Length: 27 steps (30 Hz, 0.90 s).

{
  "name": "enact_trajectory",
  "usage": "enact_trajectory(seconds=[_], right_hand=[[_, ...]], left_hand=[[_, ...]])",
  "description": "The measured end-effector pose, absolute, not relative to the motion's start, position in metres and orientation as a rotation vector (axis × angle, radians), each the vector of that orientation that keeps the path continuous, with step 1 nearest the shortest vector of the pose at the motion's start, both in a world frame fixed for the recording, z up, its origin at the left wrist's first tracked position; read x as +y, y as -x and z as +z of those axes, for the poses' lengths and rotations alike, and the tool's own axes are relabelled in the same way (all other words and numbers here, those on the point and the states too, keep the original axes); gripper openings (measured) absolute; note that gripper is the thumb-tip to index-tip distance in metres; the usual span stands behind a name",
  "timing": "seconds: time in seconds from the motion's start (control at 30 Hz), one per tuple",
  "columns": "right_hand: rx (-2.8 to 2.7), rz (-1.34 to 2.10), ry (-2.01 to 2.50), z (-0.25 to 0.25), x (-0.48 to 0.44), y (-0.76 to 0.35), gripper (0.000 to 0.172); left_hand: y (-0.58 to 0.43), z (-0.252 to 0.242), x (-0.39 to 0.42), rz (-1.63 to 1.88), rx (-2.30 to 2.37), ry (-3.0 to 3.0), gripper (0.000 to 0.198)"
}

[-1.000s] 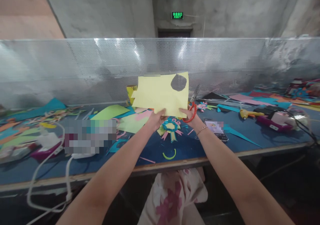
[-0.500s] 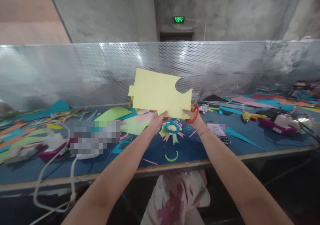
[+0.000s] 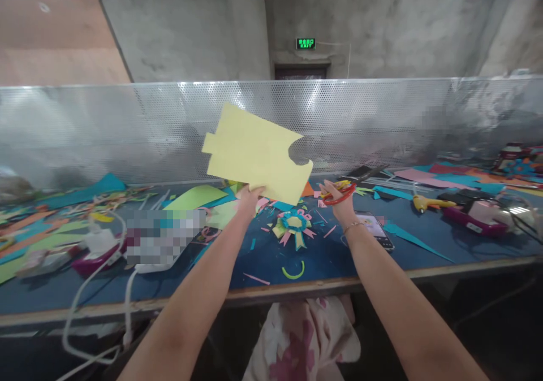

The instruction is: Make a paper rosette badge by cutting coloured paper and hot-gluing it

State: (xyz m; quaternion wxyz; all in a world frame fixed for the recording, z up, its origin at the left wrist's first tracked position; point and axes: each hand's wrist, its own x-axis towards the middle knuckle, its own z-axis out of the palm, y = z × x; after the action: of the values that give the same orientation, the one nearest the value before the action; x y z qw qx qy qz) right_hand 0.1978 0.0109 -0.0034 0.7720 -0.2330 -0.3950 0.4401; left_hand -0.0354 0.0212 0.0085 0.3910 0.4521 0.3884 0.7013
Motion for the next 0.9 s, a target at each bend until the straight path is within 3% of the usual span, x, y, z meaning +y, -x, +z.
enact_trajectory(seconds=[0.47,0.67,0.9], right_hand=[[-1.083,0.876,0.772,-0.014,0.019,-0.196,0.043],[-1.085,0.794,0.886,-0.012,0.019,-0.199,0.044],[-1.074,0.753,0.884,-0.009,0.015,-0.204,0.044]], left_hand=[[0.058,0.005,0.029,1.711,1.085,-0.898,0.026],[0.053,0.006,0.027,1.61,1.07,-1.027,0.04],[0.055,0.004,0.026,1.449,0.938,-1.222,0.039]])
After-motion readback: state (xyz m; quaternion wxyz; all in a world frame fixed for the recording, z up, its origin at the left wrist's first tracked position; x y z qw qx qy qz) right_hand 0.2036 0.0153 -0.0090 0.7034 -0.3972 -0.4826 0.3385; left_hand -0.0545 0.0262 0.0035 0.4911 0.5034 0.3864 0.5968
